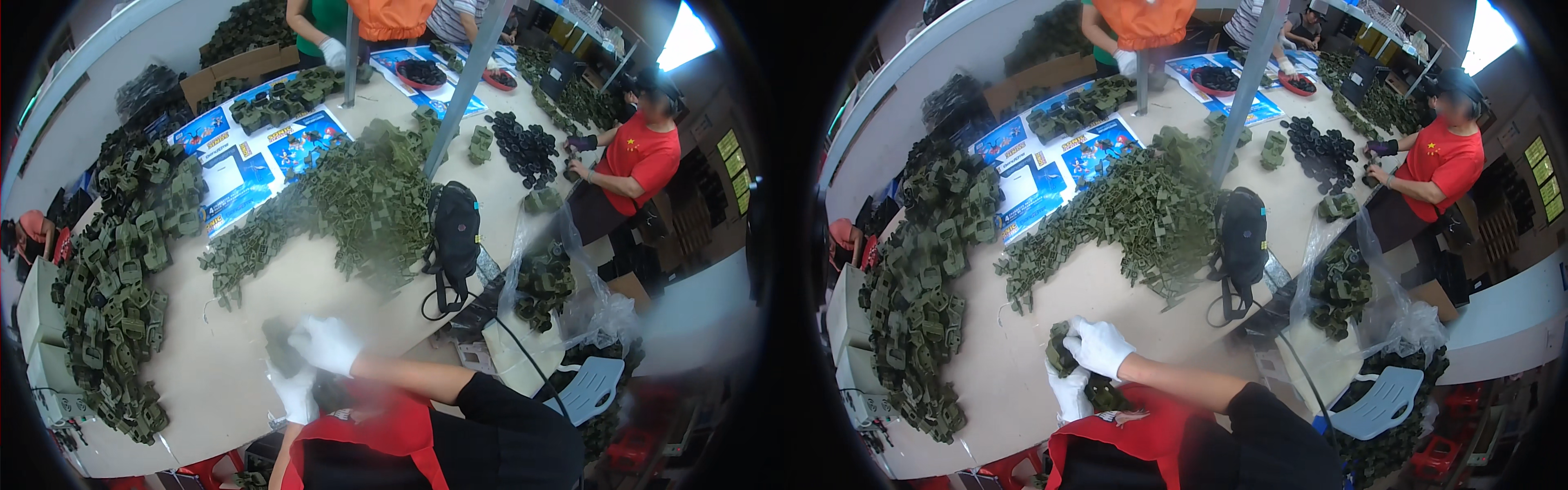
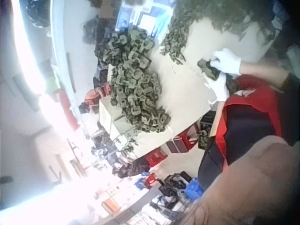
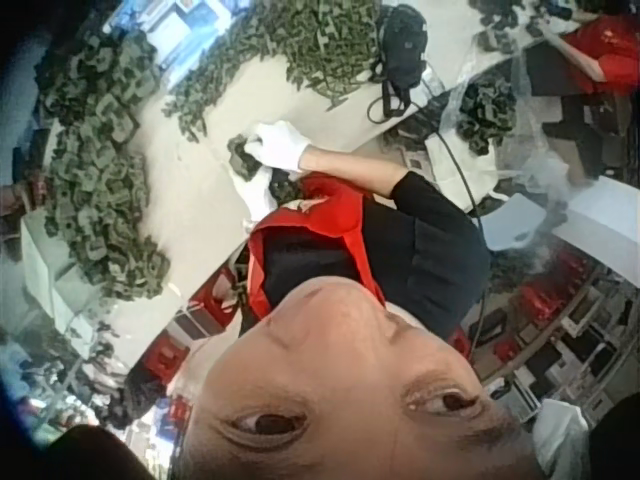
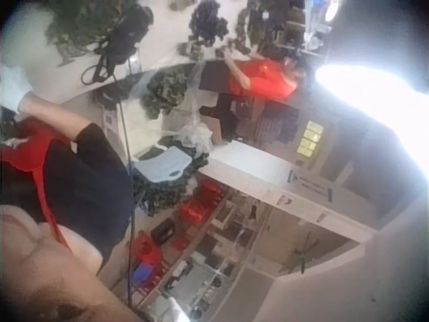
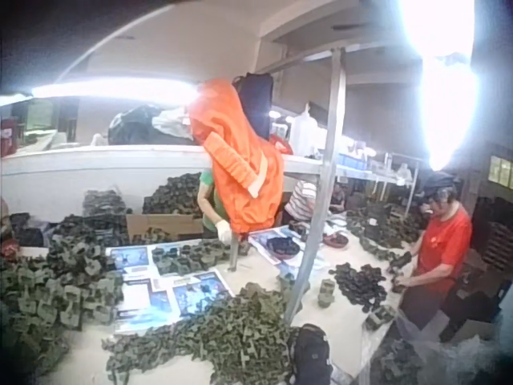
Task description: The person, wearing white gloves, repeatedly picks up small green plastic components from a large pile on a table. They manipulate the parts by hand, appearing to snap or fit them together, and then place the assembled units into a black bin. The process is repetitive and continuous throughout the clip.
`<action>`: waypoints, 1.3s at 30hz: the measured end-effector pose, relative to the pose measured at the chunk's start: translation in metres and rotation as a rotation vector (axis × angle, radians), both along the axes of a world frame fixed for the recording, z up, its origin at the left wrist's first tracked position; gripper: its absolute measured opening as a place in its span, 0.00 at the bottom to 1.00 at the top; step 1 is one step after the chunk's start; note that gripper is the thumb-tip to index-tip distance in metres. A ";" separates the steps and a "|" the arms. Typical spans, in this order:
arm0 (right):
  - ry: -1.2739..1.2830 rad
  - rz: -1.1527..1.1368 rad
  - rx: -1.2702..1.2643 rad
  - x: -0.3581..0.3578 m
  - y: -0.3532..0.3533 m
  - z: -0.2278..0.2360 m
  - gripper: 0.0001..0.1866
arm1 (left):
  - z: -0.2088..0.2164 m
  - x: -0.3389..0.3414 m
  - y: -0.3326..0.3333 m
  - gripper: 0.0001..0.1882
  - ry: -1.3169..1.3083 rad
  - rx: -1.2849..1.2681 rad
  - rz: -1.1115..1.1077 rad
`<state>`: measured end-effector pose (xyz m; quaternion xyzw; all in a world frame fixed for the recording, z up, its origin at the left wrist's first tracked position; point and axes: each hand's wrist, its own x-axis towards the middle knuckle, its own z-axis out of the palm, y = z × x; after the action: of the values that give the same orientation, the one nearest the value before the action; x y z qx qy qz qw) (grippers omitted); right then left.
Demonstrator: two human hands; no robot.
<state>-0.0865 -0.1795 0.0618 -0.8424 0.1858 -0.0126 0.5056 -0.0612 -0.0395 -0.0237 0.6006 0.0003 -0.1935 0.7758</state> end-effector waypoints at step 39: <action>0.171 -0.096 -0.057 -0.029 -0.083 -0.102 0.22 | 0.036 0.002 0.034 0.14 0.578 -0.363 -0.085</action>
<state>-0.1153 -0.2627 -0.0405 -0.8446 0.2680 0.0297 0.4625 -0.0590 -0.0055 0.0124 0.3726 0.1606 -0.3846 0.8292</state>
